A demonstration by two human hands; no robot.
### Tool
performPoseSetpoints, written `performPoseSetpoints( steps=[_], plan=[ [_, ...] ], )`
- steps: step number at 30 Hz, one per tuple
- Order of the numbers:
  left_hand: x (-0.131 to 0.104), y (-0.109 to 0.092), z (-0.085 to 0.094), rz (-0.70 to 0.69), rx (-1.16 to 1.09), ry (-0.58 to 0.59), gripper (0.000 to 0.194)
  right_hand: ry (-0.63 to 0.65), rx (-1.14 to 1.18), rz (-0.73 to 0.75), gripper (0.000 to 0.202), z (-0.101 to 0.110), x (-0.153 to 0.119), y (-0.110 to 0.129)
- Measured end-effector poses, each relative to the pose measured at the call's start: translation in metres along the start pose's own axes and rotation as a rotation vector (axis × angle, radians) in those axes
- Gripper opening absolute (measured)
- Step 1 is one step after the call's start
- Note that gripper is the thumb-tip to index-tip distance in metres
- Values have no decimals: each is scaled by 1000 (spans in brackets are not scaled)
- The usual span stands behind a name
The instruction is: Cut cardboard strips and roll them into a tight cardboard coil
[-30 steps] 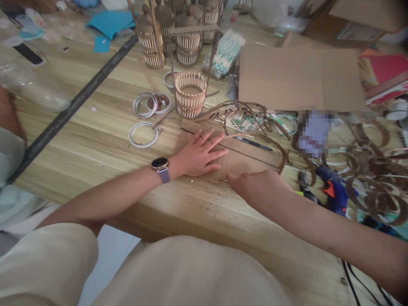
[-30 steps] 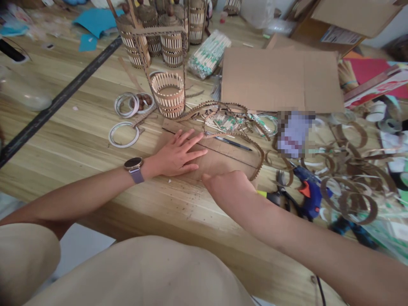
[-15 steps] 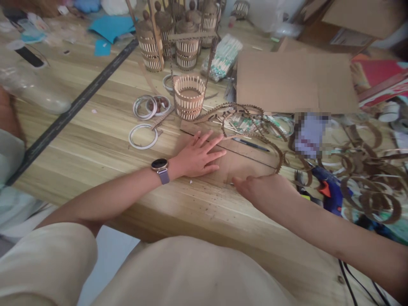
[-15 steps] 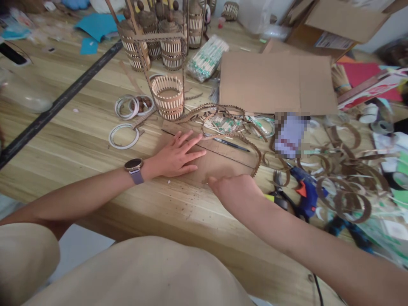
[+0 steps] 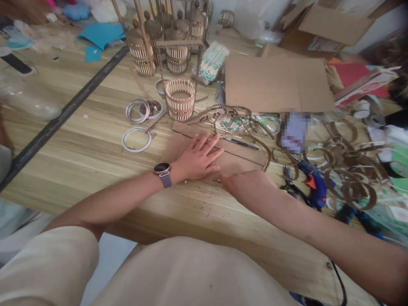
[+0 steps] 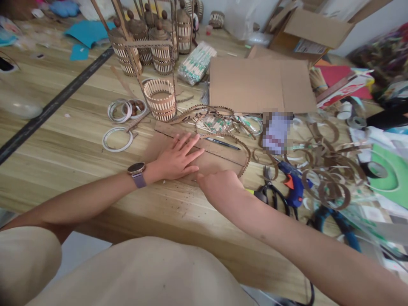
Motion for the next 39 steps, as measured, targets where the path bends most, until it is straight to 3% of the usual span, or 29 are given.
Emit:
performPoseSetpoints(
  steps=[18,26,39],
  plan=[
    [-3,1,3,-3,-51,9,52,8,-3,5,32,-24,-6,-17],
    [-3,0,4,4,-64,5,51,58,-8,-30,43,-28,-12,-24],
    [-3,0,3,-9,-45,-16,50,-21,-43,-38,54,-37,-24,-37]
  ],
)
Point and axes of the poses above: each hand's wrist, its own x-axis towards the middle knuckle, its own z-axis out of the back of the hand, y = z × x, the point moved 5 cm from there along x, towards the middle knuckle, and after that the axes turned 14 degrees about -z, right-handed, at the moved point
